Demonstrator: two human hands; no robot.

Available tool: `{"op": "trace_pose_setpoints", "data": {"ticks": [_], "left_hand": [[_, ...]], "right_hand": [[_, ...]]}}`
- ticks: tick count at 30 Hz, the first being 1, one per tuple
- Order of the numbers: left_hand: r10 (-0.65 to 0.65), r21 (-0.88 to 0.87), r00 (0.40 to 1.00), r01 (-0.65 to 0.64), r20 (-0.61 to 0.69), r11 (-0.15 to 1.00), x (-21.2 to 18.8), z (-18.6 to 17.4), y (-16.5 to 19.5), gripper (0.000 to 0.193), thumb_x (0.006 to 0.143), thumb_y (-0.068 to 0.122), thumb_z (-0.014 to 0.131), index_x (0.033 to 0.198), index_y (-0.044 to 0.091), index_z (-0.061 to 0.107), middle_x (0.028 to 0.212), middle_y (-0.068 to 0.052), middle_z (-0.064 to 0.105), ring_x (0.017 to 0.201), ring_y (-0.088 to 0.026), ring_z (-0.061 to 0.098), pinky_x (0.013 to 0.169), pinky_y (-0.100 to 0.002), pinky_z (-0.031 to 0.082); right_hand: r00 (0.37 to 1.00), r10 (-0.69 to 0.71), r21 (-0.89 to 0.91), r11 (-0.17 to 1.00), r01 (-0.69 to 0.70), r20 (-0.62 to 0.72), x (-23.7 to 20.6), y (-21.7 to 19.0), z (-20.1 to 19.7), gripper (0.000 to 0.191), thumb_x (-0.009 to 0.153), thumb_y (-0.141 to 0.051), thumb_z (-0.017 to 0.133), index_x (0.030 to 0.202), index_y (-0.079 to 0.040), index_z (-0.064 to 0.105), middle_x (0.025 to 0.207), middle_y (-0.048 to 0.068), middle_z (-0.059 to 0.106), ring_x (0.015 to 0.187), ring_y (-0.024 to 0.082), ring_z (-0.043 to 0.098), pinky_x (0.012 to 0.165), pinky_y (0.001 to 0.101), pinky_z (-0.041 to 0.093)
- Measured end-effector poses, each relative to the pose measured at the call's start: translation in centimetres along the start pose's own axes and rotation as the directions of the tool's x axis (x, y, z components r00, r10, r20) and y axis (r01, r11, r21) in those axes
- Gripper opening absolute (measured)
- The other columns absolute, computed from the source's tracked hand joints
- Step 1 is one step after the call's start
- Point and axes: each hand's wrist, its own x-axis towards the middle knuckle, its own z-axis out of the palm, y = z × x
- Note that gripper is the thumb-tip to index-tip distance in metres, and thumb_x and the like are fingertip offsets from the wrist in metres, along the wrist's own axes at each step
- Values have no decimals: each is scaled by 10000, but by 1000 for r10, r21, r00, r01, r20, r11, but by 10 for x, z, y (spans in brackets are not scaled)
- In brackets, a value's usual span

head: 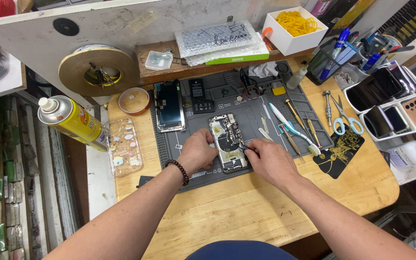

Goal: The person disassembles a smartphone at a repair workbench. They lift the exposed midframe and logic board assembly out of the phone housing, set the housing aside, then use pry tools and tweezers to lift and reposition the battery and internal components on the mat.

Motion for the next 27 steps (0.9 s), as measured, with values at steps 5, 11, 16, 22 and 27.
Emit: {"op": "trace_pose_setpoints", "data": {"ticks": [5,11,16,22,27], "left_hand": [[-13,67,1000,12,15,998,-2,-1,4,247,857,43,719,1058,62,577,870,-78,712,691,-155,719,592,-305,650],[-17,58,1000,16,19,998,-2,-2,5,248,859,48,720,1054,62,567,863,-87,720,688,-158,717,586,-306,642],[-16,65,1000,15,12,998,-1,-2,4,257,853,45,717,1064,58,570,871,-90,722,688,-165,721,575,-310,639],[-7,60,1000,7,7,998,0,-2,2,268,851,38,709,1087,46,581,879,-98,727,685,-171,723,570,-313,636],[-83,-95,997,82,-4,992,6,3,3,234,880,20,611,1111,-3,642,929,-122,734,737,-227,755,587,-347,661]], "right_hand": [[1000,17,-4,1000,-17,-11,-2,-1,1,228,940,-262,633,1040,-85,735,1054,103,732,948,323,695,841,459,539],[999,-21,-22,1000,20,-43,2,7,11,214,955,-253,619,1045,-71,687,1082,115,683,982,356,670,848,473,531],[992,-70,-29,997,67,-109,-1,14,28,226,982,-236,589,1111,-55,629,1129,141,643,1025,383,642,875,480,516],[997,-50,43,998,52,-57,3,15,21,233,969,-242,604,1071,-41,663,1096,145,687,1012,374,660,879,477,517],[992,100,196,977,-82,-81,3,15,14,268,959,-252,615,1118,-51,693,1079,151,729,978,339,710,869,441,538]]}}
